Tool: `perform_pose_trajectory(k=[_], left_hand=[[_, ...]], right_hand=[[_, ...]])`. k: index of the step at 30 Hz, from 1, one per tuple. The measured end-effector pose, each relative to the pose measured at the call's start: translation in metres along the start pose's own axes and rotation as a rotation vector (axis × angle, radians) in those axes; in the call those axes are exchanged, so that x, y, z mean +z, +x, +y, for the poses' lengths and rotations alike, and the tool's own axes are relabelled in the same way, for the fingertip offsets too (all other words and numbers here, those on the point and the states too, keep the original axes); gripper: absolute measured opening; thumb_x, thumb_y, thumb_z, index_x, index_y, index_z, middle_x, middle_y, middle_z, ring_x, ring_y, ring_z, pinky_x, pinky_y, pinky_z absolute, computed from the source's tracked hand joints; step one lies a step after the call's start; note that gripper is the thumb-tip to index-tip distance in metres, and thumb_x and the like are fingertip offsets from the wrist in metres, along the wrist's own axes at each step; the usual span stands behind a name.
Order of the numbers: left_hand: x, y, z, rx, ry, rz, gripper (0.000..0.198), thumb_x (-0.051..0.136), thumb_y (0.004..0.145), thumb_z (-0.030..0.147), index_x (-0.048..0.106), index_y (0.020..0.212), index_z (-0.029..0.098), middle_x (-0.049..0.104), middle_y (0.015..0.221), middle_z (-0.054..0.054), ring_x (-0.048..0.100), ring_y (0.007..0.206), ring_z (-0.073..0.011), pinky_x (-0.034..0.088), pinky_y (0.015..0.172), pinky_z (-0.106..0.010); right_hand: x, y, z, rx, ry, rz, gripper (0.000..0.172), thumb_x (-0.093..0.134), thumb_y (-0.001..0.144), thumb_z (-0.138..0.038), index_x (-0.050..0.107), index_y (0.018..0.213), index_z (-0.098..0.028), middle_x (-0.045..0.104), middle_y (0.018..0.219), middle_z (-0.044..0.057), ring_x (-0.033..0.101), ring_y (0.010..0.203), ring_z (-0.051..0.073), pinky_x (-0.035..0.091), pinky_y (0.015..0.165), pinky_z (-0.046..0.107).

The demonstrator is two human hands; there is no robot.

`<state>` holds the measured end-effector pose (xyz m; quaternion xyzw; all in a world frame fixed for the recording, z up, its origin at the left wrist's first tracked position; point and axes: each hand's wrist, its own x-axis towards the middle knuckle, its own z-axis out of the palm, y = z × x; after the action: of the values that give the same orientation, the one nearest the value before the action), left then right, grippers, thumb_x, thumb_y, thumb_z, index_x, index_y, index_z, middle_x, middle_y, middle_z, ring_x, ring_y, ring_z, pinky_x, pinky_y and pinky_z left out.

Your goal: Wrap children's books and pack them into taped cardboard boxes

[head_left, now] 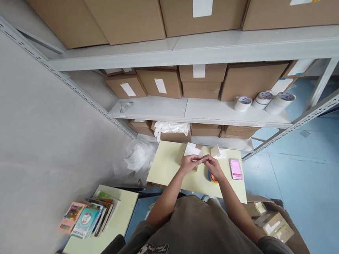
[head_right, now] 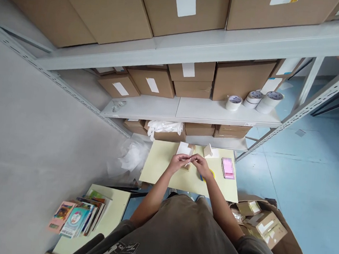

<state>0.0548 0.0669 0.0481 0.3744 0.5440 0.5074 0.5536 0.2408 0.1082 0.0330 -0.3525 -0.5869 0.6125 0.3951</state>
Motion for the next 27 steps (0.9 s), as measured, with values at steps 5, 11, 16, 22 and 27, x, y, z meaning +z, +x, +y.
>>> perform_pose_trajectory(k=[5,11,16,22,27], left_hand=[[-0.001,-0.001,-0.005,0.018,-0.024,0.090,0.038,0.095,0.066,0.049,0.084,0.085,0.018,0.082,0.090,-0.011,0.075,0.087,-0.0240,0.057,0.090,-0.037],[-0.006,0.001,-0.006,-0.055,-0.234,0.233,0.060,0.093,0.061,0.069,0.078,0.087,0.016,0.080,0.091,-0.010,0.076,0.088,-0.0246,0.059,0.087,-0.037],[0.006,-0.005,-0.007,-0.052,-0.184,0.077,0.073,0.081,0.071,0.082,0.081,0.102,0.016,0.080,0.106,-0.017,0.075,0.108,-0.0307,0.058,0.093,-0.038],[0.008,-0.003,-0.007,0.014,0.083,0.134,0.055,0.087,0.073,0.068,0.064,0.060,0.020,0.057,0.062,0.000,0.061,0.076,-0.0196,0.048,0.070,-0.026],[0.001,0.002,-0.018,0.040,0.110,0.087,0.052,0.087,0.074,0.064,0.063,0.058,0.021,0.053,0.062,0.001,0.056,0.073,-0.0173,0.046,0.069,-0.025]], right_hand=[[0.006,0.001,0.001,-0.016,-0.002,-0.028,0.030,0.076,0.088,-0.056,0.073,0.085,-0.027,0.071,0.099,0.006,0.064,0.095,0.026,0.052,0.090,0.040],[0.004,-0.005,0.006,0.112,0.115,0.059,0.032,0.073,0.089,-0.058,0.070,0.090,-0.026,0.074,0.109,0.007,0.073,0.095,0.026,0.053,0.081,0.038],[0.005,-0.006,0.009,0.108,0.090,0.105,0.032,0.072,0.089,-0.058,0.070,0.096,-0.027,0.074,0.099,0.005,0.074,0.098,0.027,0.054,0.083,0.039],[0.004,-0.007,0.017,0.158,0.125,0.174,0.037,0.072,0.086,-0.063,0.066,0.089,-0.026,0.073,0.104,0.005,0.076,0.089,0.025,0.056,0.081,0.038],[0.018,-0.001,0.021,0.204,0.081,0.174,0.042,0.079,0.083,-0.066,0.067,0.090,-0.026,0.073,0.087,0.003,0.070,0.084,0.024,0.054,0.079,0.036]])
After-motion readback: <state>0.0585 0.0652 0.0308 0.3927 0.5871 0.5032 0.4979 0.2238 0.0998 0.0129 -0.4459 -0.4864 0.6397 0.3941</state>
